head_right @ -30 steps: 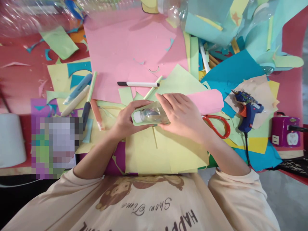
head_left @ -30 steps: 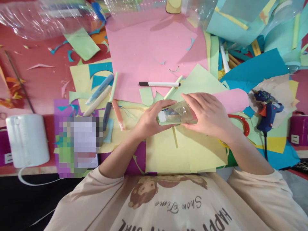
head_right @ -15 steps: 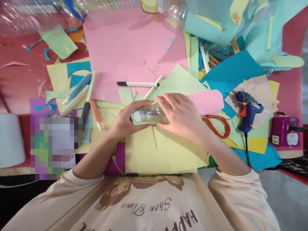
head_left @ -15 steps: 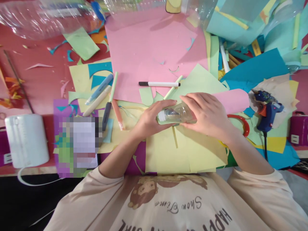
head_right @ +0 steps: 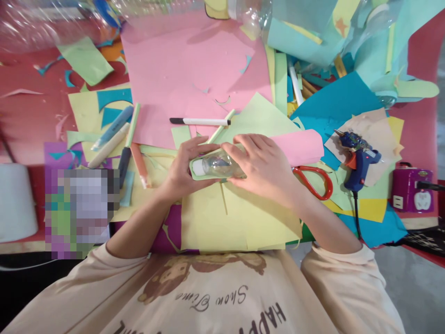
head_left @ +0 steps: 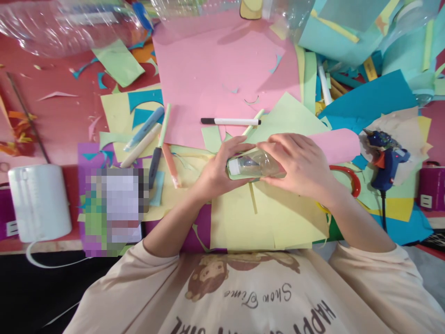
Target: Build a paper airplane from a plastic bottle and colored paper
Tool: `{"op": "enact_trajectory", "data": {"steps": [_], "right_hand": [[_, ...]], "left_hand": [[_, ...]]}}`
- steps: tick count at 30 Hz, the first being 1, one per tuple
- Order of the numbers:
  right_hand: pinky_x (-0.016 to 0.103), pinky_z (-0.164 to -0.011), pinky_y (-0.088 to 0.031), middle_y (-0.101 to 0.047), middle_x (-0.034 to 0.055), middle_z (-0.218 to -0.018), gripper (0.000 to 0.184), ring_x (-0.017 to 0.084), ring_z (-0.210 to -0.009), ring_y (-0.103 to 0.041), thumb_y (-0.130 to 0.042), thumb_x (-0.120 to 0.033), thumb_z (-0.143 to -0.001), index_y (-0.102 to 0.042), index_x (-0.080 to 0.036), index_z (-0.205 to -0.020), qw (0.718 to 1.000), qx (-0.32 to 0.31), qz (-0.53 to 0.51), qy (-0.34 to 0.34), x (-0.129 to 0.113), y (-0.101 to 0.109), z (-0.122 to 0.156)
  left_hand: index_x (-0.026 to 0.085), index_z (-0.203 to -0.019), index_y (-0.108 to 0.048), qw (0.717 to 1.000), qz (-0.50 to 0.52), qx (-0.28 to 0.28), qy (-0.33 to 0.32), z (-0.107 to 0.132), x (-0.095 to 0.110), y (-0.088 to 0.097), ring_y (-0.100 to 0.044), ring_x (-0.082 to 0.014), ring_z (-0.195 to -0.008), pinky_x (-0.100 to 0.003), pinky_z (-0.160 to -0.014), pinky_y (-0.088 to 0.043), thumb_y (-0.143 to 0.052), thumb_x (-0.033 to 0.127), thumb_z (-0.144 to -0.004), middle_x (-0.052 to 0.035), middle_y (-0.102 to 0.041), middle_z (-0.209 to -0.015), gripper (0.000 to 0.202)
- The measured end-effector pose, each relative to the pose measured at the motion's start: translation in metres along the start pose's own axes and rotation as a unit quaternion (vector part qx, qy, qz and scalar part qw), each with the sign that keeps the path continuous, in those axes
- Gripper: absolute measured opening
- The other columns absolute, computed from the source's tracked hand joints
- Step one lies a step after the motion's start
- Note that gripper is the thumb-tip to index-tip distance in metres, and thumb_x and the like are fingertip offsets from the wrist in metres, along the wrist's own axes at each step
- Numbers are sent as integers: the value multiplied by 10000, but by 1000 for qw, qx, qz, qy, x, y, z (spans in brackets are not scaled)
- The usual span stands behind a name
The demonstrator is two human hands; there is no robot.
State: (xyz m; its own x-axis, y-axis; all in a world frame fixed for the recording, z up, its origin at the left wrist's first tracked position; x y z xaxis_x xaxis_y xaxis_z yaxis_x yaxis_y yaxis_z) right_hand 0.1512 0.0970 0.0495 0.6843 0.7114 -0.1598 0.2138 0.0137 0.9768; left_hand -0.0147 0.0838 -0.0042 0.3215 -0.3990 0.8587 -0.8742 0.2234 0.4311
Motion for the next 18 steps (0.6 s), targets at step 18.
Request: {"op": "enact_trajectory", "data": {"steps": [18], "right_hand": [[418, -874, -475, -625, 137, -1140, 498, 294, -1025, -589, -678, -380, -815, -533, -165, -1240, 998, 24, 9, -59, 10, 10, 5]], "left_hand": [[234, -954, -482, 983, -110, 109, -100, -1, 17, 27, -584, -166, -793, -339, -673, -532, -592, 269, -826, -29, -556, -843, 172]]}}
Point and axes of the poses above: each hand's wrist, its own z-axis away from the middle knuckle, its own y-axis out of the back of the hand, x = y × z, the point moved 5 cm from there along -z, towards the middle knuckle
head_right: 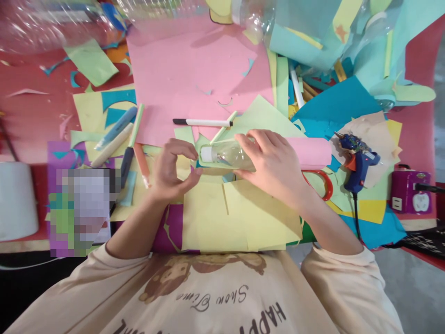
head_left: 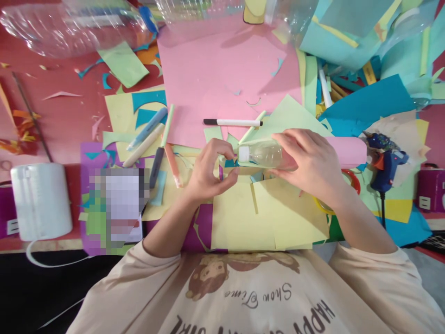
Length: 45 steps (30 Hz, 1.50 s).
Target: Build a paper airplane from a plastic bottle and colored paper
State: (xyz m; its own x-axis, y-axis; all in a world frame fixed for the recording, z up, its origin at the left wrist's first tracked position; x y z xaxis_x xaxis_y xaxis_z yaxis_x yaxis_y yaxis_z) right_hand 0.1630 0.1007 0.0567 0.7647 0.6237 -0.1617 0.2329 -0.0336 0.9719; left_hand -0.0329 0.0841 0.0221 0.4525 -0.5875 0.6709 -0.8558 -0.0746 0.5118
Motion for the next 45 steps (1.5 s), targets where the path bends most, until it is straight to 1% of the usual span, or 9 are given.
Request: {"op": "enact_trajectory", "data": {"steps": [2, 4, 10, 20, 25, 29, 33, 37, 45], "right_hand": [[416, -863, -482, -630, 134, -1137, 494, 296, -1025, -593, -684, -358, -810, -532, -171, -1241, 1000, -2, 1, -3, 0, 1, 1], [410, -852, -489, -634, 134, -1133, 486, 295, -1022, -599, -682, -358, -812, -536, -168, -1235, 1000, -1, 2, -4, 0, 2, 1], [425, -846, -491, -627, 134, -1139, 488, 303, -1034, -595, -665, -387, -827, -522, -191, -1249, 1000, -3, -16, -16, 2, 1, 0], [409, -846, -483, -627, 134, -1128, 487, 292, -1015, -595, -680, -376, -813, -532, -169, -1229, 1000, -5, -6, -15, 1, -2, -1], [410, -835, -481, -626, 135, -1119, 487, 296, -1007, -594, -685, -363, -806, -529, -168, -1224, 1000, -6, -5, -15, 0, -3, -1], [409, -836, -480, -633, 130, -1116, 458, 293, -998, -601, -665, -360, -822, -533, -177, -1221, 1000, -4, 1, -15, 0, -3, -1], [402, -842, -480, -630, 137, -1123, 481, 290, -1002, -597, -675, -376, -816, -535, -157, -1221, 1000, -5, 5, -12, -1, -4, -1], [409, -851, -473, -620, 134, -1140, 484, 292, -1020, -586, -671, -366, -820, -520, -169, -1236, 1000, -10, 0, -18, -1, -5, 0], [399, -846, -473, -629, 139, -1137, 471, 289, -1019, -591, -654, -382, -835, -536, -154, -1230, 1000, -9, 7, -18, -2, -5, 0]], "left_hand": [[215, -884, -475, 999, -26, -29, -11, -2, 3, -3, -563, -137, -710, -289, -614, -503, -621, 205, -802, -4, -551, -778, 168], [210, -859, -473, 998, -53, -39, -13, -2, 3, -5, -565, -130, -702, -270, -613, -494, -633, 205, -812, -1, -568, -769, 167], [214, -874, -496, 991, -114, -51, -46, 2, -2, -8, -599, -138, -700, -275, -635, -494, -557, 244, -893, -8, -634, -784, 70], [214, -889, -515, 986, -140, -68, -64, 1, -1, -7, -605, -148, -702, -285, -633, -480, -544, 230, -898, -20, -660, -812, 34], [215, -838, -514, 982, -168, -63, -67, 0, 1, -6, -610, -146, -681, -290, -603, -465, -549, 238, -897, -20, -667, -790, 72], [219, -828, -513, 978, -182, -50, -91, -2, 5, -6, -593, -138, -645, -283, -580, -452, -546, 207, -888, -8, -657, -752, 70], [222, -818, -516, 973, -199, -41, -109, -2, 9, -5, -581, -134, -630, -281, -585, -455, -551, 181, -871, -7, -659, -755, 76], [222, -810, -516, 971, -201, -38, -120, -2, 11, -4, -570, -135, -626, -283, -594, -458, -566, 142, -840, -9, -664, -757, 99], [226, -781, -527, 964, -227, -30, -132, -2, 13, -3, -561, -132, -604, -290, -588, -426, -572, 123, -797, 5, -671, -739, 113]]}}
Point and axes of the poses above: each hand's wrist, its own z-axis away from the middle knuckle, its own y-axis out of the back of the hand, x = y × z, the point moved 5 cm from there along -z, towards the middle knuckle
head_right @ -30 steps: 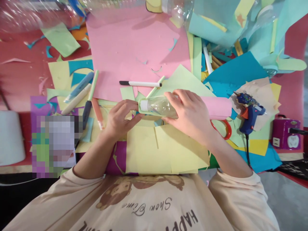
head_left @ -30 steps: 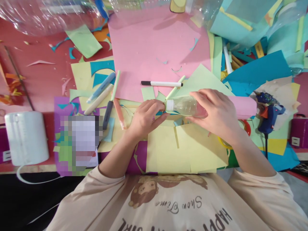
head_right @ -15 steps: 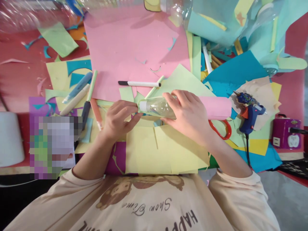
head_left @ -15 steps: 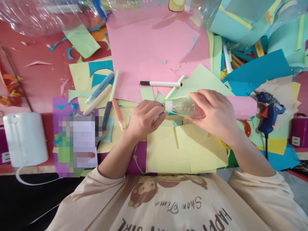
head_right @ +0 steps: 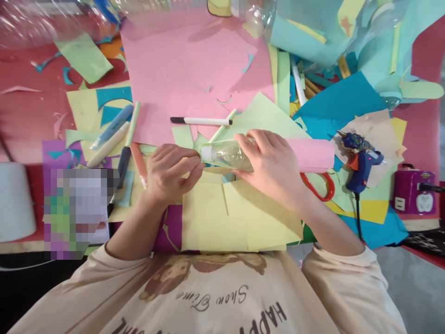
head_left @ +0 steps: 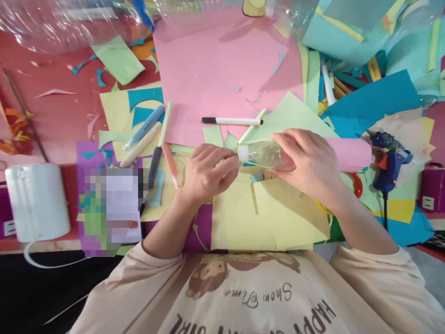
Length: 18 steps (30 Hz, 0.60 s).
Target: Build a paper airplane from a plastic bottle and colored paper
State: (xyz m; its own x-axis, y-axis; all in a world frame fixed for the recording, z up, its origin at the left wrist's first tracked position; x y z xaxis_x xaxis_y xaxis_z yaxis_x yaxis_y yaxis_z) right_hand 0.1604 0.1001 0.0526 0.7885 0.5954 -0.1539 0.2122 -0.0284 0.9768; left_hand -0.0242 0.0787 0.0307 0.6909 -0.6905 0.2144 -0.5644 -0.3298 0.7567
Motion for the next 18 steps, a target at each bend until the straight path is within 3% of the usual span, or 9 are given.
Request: {"op": "enact_trajectory", "data": {"steps": [11, 15, 18], "right_hand": [[397, -849, -473, -628, 132, -1128, 465, 282, -1010, -593, -656, -392, -836, -544, -156, -1220, 1000, 3, -1, -3, 0, -1, 0], [395, -843, -479, -631, 129, -1123, 476, 283, -1005, -597, -675, -400, -819, -548, -164, -1212, 1000, 11, -2, 0, 2, 1, 0], [395, -847, -485, -631, 129, -1127, 492, 280, -1009, -600, -690, -384, -809, -541, -167, -1224, 1000, 19, -5, 9, 2, 3, 2]], "left_hand": [[212, -779, -541, 999, -22, 14, -22, 0, 3, 2, -574, -122, -626, -277, -617, -394, -562, 74, -768, 12, -697, -755, 140], [215, -765, -550, 1000, -11, -1, 12, 1, -3, -2, -589, -139, -651, -305, -654, -384, -621, 200, -800, 13, -688, -737, 81], [210, -751, -559, 999, -30, -8, 32, 3, -6, -6, -599, -156, -666, -326, -675, -367, -670, 299, -804, 6, -693, -739, 153]]}}
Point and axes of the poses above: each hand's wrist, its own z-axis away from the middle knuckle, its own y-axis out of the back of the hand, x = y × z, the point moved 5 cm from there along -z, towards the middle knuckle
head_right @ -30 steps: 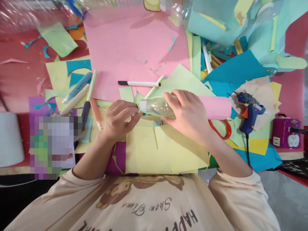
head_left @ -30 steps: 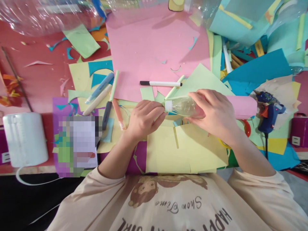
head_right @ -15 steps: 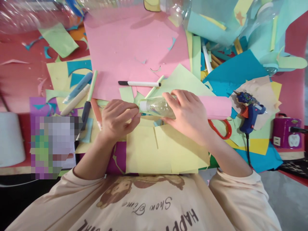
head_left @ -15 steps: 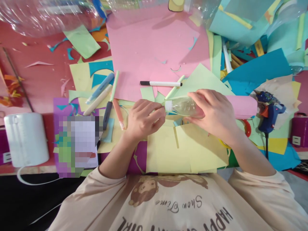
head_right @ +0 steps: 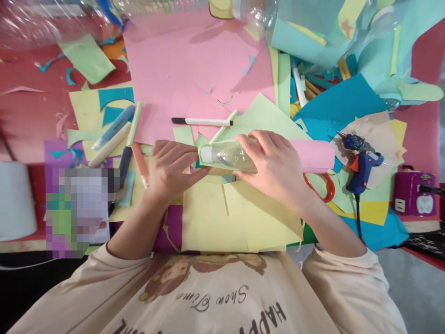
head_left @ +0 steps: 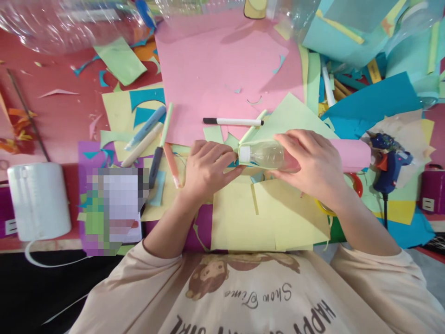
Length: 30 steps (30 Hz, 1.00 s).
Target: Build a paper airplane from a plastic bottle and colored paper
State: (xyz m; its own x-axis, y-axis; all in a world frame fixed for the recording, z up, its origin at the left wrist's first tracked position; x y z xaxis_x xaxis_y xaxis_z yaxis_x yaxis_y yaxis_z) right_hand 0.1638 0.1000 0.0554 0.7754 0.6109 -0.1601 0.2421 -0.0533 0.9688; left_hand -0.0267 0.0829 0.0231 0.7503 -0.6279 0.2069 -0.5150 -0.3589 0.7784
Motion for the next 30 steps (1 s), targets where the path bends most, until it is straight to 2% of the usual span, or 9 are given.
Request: {"op": "enact_trajectory", "data": {"steps": [6, 12, 20, 23, 27, 30], "right_hand": [[393, -844, -507, -647, 130, -1111, 471, 269, -983, -616, -688, -361, -816, -546, -163, -1218, 1000, 25, 6, 12, -2, 4, 1], [394, -842, -516, -650, 131, -1113, 453, 267, -985, -623, -684, -360, -822, -551, -170, -1211, 999, 33, -4, 5, -3, 7, 1], [396, -833, -526, -659, 136, -1110, 457, 273, -1002, -630, -692, -366, -817, -561, -164, -1205, 999, 38, -10, 3, -2, 8, 1], [399, -837, -527, -658, 137, -1114, 468, 275, -1011, -629, -693, -379, -816, -558, -169, -1212, 999, 37, -15, 3, -2, 9, 1], [405, -843, -526, -652, 139, -1118, 484, 277, -1015, -625, -694, -390, -816, -551, -166, -1221, 999, 34, -20, 4, -3, 9, 1], [406, -851, -522, -644, 141, -1122, 491, 276, -1017, -619, -693, -386, -817, -543, -165, -1229, 999, 33, -24, 5, -3, 9, 1]], "left_hand": [[243, -790, -622, 999, 8, 5, 46, 4, -5, -1, -638, -166, -714, -351, -727, -340, -657, 218, -810, 35, -733, -787, 47], [257, -811, -615, 999, 0, 40, 15, 1, 0, 4, -636, -147, -702, -337, -721, -308, -650, 166, -808, 59, -728, -795, 97], [224, -711, -553, 999, -25, 39, 9, 0, 5, 3, -598, -138, -670, -336, -706, -319, -663, 149, -780, 52, -702, -728, 149], [225, -690, -564, 999, -22, 41, 17, 2, 4, 3, -609, -144, -681, -345, -720, -325, -653, 164, -787, 52, -711, -728, 145], [237, -747, -607, 997, -35, 27, 59, 4, 0, 2, -634, -170, -731, -366, -744, -329, -644, 205, -811, 34, -732, -765, 80], [242, -765, -600, 997, -36, 34, 52, 2, 2, 3, -641, -161, -725, -363, -746, -320, -637, 161, -811, 48, -734, -765, 100]]}}
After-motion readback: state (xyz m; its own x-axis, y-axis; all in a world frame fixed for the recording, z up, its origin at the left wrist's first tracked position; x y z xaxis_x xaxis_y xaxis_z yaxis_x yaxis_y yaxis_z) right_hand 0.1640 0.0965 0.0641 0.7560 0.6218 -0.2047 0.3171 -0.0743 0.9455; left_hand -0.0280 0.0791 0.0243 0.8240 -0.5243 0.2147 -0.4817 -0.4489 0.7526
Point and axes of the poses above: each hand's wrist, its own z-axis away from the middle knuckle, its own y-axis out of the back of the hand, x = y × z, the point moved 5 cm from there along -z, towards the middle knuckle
